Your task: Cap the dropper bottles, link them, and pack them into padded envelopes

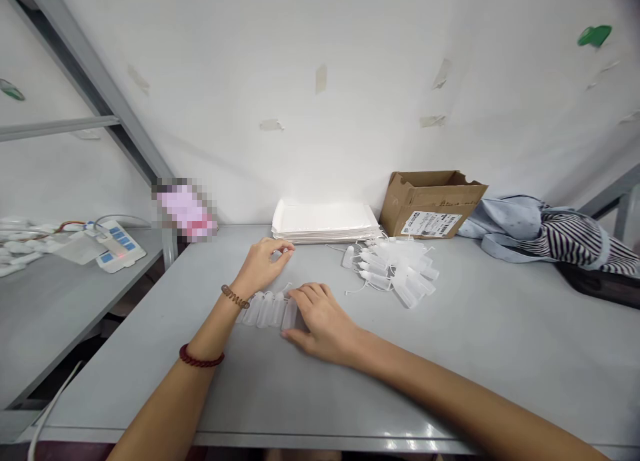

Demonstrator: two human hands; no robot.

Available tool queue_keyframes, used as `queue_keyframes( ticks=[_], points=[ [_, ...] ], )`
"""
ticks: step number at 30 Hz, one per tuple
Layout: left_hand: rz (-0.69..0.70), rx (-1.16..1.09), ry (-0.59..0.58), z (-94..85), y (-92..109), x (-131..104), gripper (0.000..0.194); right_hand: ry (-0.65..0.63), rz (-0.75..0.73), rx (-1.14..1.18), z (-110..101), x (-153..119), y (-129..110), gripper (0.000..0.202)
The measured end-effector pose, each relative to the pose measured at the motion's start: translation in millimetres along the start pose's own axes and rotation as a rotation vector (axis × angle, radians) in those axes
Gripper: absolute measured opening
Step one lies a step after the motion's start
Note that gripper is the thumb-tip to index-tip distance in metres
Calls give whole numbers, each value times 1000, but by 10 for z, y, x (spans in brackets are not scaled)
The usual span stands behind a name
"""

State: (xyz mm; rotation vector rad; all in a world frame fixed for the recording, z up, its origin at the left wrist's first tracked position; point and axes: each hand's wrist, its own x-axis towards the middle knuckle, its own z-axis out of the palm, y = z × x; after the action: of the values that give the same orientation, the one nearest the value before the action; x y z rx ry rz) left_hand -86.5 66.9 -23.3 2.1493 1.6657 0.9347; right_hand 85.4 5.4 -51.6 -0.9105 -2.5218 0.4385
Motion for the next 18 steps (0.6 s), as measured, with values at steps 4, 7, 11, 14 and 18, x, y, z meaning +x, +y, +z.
queue_keyframes(
  ticks=[4,7,11,14,18],
  points=[
    [-40,-90,-22,1,82,-17,21,88,-12,110,-137,-73,105,54],
    [-59,-181,-57,39,207,-67,23,164,-56,201,-298,-193,263,49],
    [-54,-344,-149,129,426,-179,25,232,-97,213,-500,-407,464,46],
    [-120,-585,-295,178,561,-255,24,248,-70,274,-602,-517,486,45],
    [-148,-778,-416,187,629,-296,22,234,-7,508,-662,-553,376,47]
  ],
)
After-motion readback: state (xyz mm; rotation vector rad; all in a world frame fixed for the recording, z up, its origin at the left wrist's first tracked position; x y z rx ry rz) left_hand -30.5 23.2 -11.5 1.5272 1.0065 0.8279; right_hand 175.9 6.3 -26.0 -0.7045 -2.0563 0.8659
